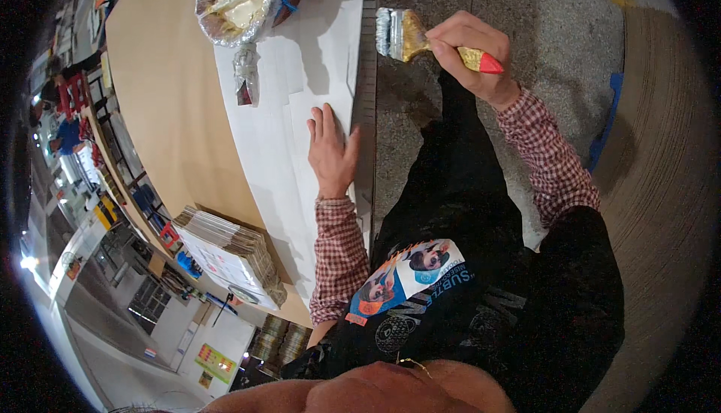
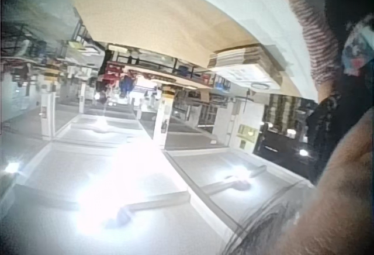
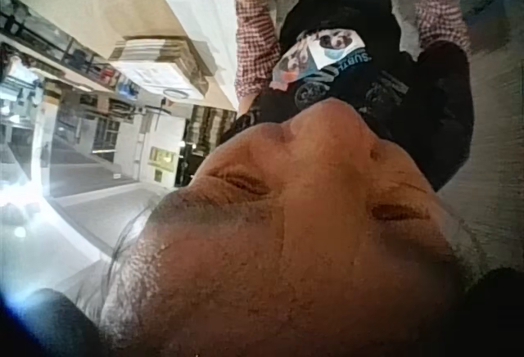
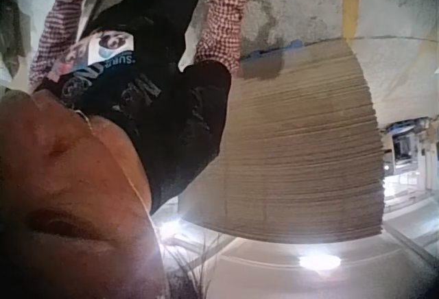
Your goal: Applying white adhesive to a stack of paper using a brush.
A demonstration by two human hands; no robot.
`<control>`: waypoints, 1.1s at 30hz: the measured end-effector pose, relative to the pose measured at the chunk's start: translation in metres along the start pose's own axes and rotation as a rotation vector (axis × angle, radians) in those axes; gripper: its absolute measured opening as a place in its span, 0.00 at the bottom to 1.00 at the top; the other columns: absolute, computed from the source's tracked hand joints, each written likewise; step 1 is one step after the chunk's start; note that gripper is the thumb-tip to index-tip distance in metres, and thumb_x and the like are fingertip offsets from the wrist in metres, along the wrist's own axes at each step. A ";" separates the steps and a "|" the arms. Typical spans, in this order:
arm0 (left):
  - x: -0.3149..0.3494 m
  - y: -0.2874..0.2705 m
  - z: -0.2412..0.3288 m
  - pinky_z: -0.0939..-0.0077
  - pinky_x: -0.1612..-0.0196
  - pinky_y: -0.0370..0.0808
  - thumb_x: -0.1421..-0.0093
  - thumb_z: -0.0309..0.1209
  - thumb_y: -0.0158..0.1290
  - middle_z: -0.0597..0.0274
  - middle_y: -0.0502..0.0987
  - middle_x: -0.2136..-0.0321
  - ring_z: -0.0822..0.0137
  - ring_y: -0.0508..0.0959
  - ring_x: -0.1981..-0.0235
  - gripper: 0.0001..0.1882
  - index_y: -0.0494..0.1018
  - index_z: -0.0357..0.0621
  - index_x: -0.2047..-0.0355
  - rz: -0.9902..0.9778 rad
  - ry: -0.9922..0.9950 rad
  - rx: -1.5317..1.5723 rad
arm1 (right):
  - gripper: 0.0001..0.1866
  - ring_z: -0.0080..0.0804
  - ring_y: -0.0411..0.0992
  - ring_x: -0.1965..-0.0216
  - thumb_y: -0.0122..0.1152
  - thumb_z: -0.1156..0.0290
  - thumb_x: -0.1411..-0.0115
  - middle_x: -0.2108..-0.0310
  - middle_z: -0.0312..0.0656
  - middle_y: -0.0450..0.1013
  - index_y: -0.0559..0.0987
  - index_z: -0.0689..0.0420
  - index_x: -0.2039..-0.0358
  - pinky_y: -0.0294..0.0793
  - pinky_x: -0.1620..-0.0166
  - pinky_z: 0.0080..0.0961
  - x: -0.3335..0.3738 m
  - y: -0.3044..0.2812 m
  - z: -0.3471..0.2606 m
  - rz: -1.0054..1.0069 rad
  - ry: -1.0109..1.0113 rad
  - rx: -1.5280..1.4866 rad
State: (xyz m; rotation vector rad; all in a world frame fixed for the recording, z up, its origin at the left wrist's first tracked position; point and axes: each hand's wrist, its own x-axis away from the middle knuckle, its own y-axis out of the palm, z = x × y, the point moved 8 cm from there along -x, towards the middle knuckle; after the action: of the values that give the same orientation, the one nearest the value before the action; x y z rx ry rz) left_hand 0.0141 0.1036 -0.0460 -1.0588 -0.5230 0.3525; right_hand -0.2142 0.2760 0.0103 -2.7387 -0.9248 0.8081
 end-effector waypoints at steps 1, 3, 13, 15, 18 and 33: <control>-0.002 -0.003 -0.004 0.54 0.42 0.62 0.44 0.42 0.54 0.32 0.61 0.44 0.32 0.61 0.43 0.35 0.59 0.33 0.42 -0.001 0.021 0.048 | 0.04 0.24 0.72 0.74 0.58 0.76 0.44 0.71 0.42 0.75 0.77 0.62 0.74 0.70 0.72 0.19 -0.001 0.000 0.001 0.004 0.008 -0.022; -0.006 -0.014 -0.002 0.56 0.42 0.63 0.44 0.41 0.53 0.33 0.63 0.45 0.34 0.63 0.44 0.33 0.61 0.33 0.43 -0.004 0.039 0.092 | 0.04 0.24 0.72 0.74 0.58 0.76 0.44 0.71 0.42 0.75 0.77 0.62 0.74 0.70 0.72 0.19 -0.003 0.002 0.005 0.009 0.018 -0.050; -0.015 -0.025 -0.012 0.59 0.44 0.66 0.45 0.39 0.52 0.35 0.69 0.51 0.40 0.69 0.47 0.28 0.67 0.32 0.47 -0.041 0.012 0.188 | 0.03 0.24 0.73 0.73 0.60 0.77 0.45 0.71 0.41 0.75 0.78 0.62 0.74 0.71 0.72 0.18 0.011 0.032 0.015 -0.020 0.055 -0.073; -0.016 -0.025 -0.012 0.59 0.44 0.67 0.45 0.39 0.52 0.35 0.69 0.51 0.40 0.69 0.48 0.28 0.67 0.32 0.47 -0.031 0.037 0.190 | 0.02 0.24 0.73 0.73 0.60 0.79 0.46 0.72 0.42 0.75 0.78 0.63 0.74 0.71 0.71 0.18 0.015 0.028 0.006 -0.025 0.024 -0.077; -0.016 -0.026 -0.008 0.59 0.46 0.68 0.45 0.38 0.52 0.35 0.69 0.51 0.39 0.69 0.48 0.28 0.68 0.33 0.48 -0.026 0.062 0.199 | 0.02 0.24 0.73 0.74 0.60 0.79 0.46 0.72 0.42 0.75 0.78 0.63 0.74 0.71 0.72 0.18 0.007 0.019 0.001 0.064 0.008 -0.032; -0.013 -0.011 0.003 0.58 0.51 0.71 0.42 0.42 0.50 0.34 0.69 0.50 0.38 0.70 0.49 0.28 0.67 0.32 0.48 -0.021 0.072 -0.075 | 0.03 0.24 0.73 0.76 0.60 0.78 0.48 0.72 0.42 0.75 0.77 0.62 0.77 0.71 0.74 0.19 0.058 0.057 -0.014 -0.024 0.072 -0.072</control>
State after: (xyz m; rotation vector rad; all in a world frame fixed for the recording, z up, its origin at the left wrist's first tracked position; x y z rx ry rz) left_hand 0.0020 0.0946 -0.0381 -1.1332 -0.4853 0.2766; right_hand -0.1379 0.2652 -0.0202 -2.7916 -0.9887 0.6801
